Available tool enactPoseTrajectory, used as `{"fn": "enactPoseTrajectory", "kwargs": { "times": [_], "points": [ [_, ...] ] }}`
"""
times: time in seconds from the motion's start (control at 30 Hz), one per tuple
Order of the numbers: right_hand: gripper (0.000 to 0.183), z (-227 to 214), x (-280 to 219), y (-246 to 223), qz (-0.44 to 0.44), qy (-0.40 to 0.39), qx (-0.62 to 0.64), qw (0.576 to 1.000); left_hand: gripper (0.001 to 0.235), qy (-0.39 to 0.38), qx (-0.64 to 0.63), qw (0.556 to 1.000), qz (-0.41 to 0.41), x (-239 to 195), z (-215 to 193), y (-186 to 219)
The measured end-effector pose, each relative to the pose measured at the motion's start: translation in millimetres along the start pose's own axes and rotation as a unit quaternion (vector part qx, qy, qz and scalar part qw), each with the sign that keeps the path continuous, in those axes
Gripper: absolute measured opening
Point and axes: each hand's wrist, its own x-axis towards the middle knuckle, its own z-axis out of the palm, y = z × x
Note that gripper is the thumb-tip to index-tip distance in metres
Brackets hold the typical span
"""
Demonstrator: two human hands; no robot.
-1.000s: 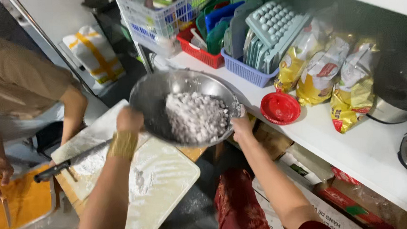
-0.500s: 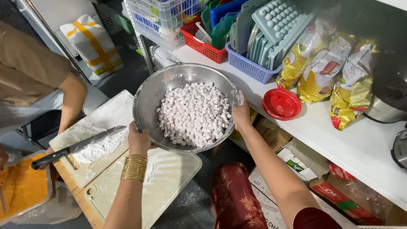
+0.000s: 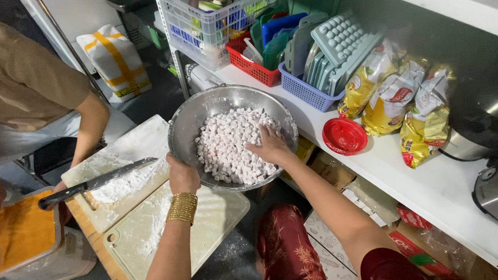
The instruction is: The person prepares food by using a knife to move white pieces across a flour-dusted cutting board and then transfers them into a large metal bowl, while another person nearby cuts a separate orange substance in a plastic bin.
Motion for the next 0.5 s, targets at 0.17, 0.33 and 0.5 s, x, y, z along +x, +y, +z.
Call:
{"fn": "enactPoseTrajectory", "kwargs": {
  "times": [0.17,0.33,0.5],
  "points": [
    [0.097,-2.7,4.5,-23.9,0.03,0.017,-0.063,0.997,0.041,-0.009,0.006,1.0,-0.014,3.6,2.5,-2.0],
    [0.082,-5.7,-11.4,-3.9,0.083,0.149,-0.08,0.982,0.044,0.001,-0.034,0.999,-0.018,7.4,8.4,-1.6],
    [0.079,2.5,-32.9,-4.7,0.094,0.258,0.272,0.922,0.049,0.015,-0.083,0.996,0.012,9.5,14.1,-8.1]
  ]
}}
